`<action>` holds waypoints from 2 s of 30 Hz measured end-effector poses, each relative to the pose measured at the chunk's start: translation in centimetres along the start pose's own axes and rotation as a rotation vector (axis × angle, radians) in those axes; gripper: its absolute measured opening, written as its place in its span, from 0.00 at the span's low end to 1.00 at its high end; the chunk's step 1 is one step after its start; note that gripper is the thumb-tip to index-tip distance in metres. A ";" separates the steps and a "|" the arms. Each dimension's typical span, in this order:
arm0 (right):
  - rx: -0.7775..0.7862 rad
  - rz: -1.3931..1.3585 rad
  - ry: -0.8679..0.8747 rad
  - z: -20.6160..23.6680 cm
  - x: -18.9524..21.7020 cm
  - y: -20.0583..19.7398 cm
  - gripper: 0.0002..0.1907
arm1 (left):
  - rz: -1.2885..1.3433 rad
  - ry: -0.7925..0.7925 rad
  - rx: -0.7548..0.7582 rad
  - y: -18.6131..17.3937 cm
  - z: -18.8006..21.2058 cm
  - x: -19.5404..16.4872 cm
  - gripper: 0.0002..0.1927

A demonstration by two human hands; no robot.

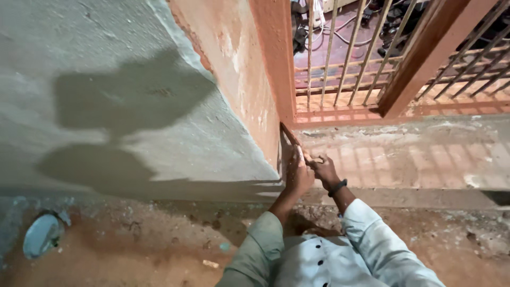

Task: The person uses a paintbrush to apply reddish-brown paint to a wall corner and adjacent vertical surface. The person repeatedly dips the brush and paints the same narrow section near a metal grate, working from the upper corner down to the lower edge.

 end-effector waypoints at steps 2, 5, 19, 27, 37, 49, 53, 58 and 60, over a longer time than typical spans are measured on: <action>-0.047 0.009 -0.007 -0.6 0.1 -0.6 0.11 | -0.017 -0.034 -0.005 0.6 -0.6 0.6 0.43; -0.072 -0.076 -0.034 -0.9 -0.2 -2.3 0.12 | -0.071 -0.004 -0.048 1.1 -0.4 1.6 0.42; -0.028 -0.008 -0.049 -0.7 0.4 -0.4 0.13 | -0.077 0.013 -0.086 0.6 0.0 2.4 0.40; -0.037 -0.181 0.015 -0.5 -1.0 -2.8 0.13 | -0.068 0.059 -0.109 1.9 -0.4 2.6 0.40; -0.106 0.004 -0.017 -0.8 -0.1 -0.7 0.13 | -0.059 0.095 -0.105 0.5 -0.2 2.1 0.38; -0.447 -0.272 -0.112 0.4 -2.3 -7.3 0.14 | 0.011 0.095 -0.109 2.1 -0.4 2.1 0.38; -0.589 -0.353 -0.132 1.0 -2.1 -7.4 0.14 | 0.019 0.167 -0.105 2.1 -0.4 1.7 0.37; -0.623 -0.349 -0.118 0.8 -1.6 -5.4 0.15 | 0.009 0.180 -0.058 2.1 -0.3 1.9 0.36; -0.517 -0.370 -0.094 1.0 -1.6 -3.6 0.16 | 0.021 0.157 -0.053 1.8 -0.4 2.1 0.39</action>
Point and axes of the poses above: each hand's wrist, its own z-axis away from the middle knuckle, its own y-axis out of the palm, x = y × z, the point moved 6 cm from there along -z, towards the middle knuckle, and after that the axes turned 14 degrees about -x, right-handed, at the moved point
